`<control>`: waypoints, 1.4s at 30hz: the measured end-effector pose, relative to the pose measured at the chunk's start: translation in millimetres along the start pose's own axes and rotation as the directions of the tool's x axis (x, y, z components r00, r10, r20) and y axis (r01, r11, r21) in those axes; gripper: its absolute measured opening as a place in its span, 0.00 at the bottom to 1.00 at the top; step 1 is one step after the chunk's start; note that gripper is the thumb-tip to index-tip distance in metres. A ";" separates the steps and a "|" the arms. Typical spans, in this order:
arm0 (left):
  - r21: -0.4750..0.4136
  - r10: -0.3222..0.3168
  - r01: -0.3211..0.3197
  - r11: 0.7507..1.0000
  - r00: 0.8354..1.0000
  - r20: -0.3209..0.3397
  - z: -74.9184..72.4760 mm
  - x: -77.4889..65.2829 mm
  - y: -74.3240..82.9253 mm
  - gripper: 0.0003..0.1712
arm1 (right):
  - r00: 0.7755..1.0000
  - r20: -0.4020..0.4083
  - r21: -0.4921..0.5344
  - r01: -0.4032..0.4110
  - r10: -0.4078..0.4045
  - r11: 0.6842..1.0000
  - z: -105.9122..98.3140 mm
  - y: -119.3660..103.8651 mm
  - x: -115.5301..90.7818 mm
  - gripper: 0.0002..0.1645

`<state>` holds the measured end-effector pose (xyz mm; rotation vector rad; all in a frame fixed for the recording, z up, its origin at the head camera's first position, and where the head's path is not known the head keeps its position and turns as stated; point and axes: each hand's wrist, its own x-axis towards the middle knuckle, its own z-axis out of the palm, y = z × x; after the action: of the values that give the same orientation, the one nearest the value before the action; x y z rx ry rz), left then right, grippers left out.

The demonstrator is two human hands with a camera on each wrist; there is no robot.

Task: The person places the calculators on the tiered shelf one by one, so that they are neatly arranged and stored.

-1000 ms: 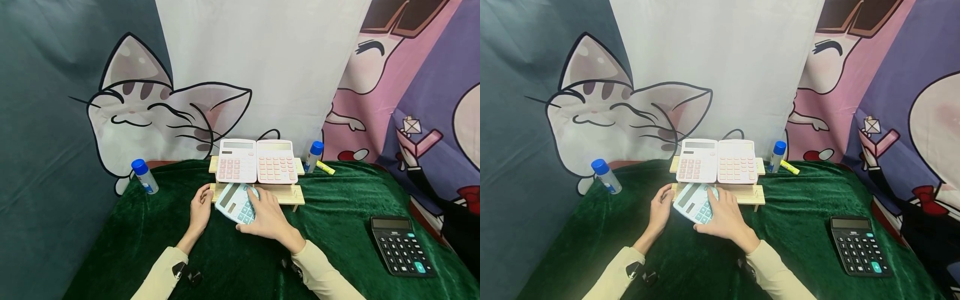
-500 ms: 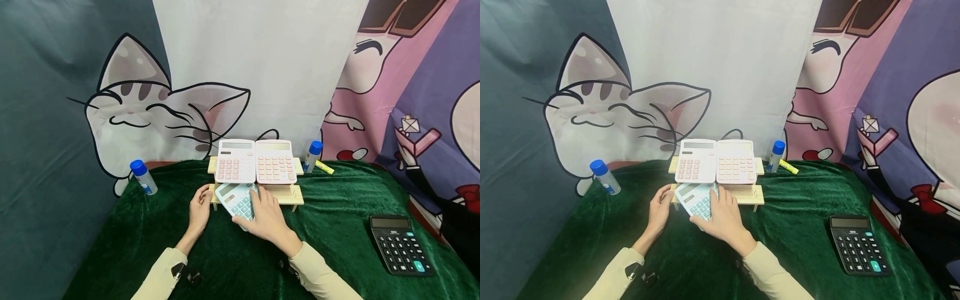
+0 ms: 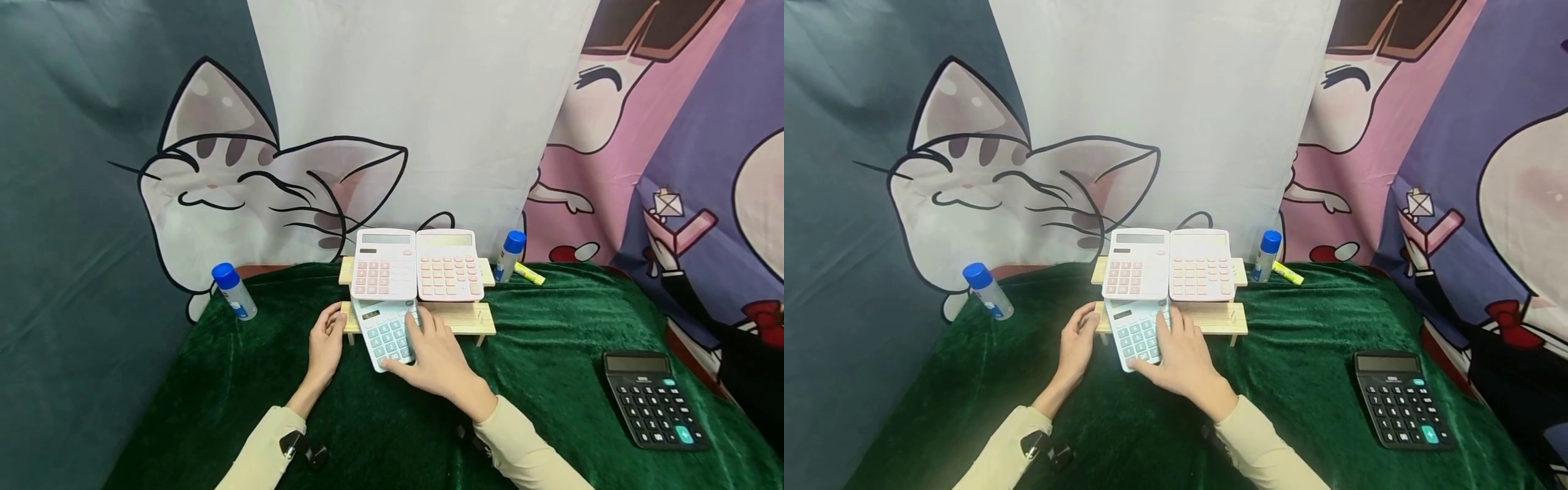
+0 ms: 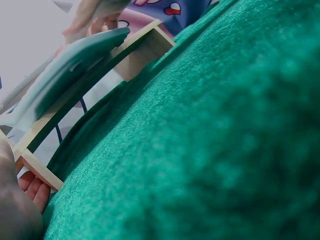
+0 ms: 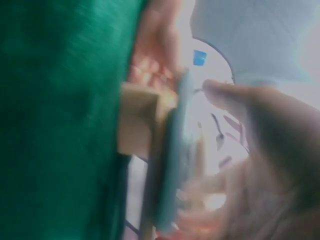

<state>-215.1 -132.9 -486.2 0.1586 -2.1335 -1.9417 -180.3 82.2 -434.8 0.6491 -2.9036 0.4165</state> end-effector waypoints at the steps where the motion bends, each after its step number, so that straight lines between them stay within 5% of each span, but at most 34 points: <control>1: -0.001 0.001 -0.001 1.000 1.000 -0.001 0.2 1.3 -3.7 0.21 | 0.999 0.027 0.005 0.032 -0.033 0.999 -4.3 1.9 -0.6 0.55; 5: 0.019 0.024 -0.023 1.000 0.999 -0.022 1.6 5.1 -15.2 0.22 | 0.981 0.094 0.019 0.167 -0.168 0.986 -16.8 10.6 -1.3 0.43; 9: 0.038 0.049 -0.048 0.998 0.998 -0.043 3.2 6.0 -18.7 0.22 | 0.967 0.080 0.022 0.239 -0.240 0.971 -17.1 16.5 1.1 0.35; 32: 0.065 0.045 -0.042 0.997 0.998 -0.039 3.5 5.7 -20.5 0.21 | 0.951 -0.202 -0.071 0.223 -0.233 0.972 17.2 9.2 10.3 0.35; 42: 0.066 0.035 -0.032 0.997 0.999 -0.041 3.1 5.9 -20.4 0.20 | 0.945 -0.142 -0.014 0.295 -0.294 0.955 14.6 10.9 8.2 0.26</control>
<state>-223.4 -133.4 -506.0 0.1729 -2.1593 -1.8355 -193.4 84.1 -449.7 0.9928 -2.6142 0.4157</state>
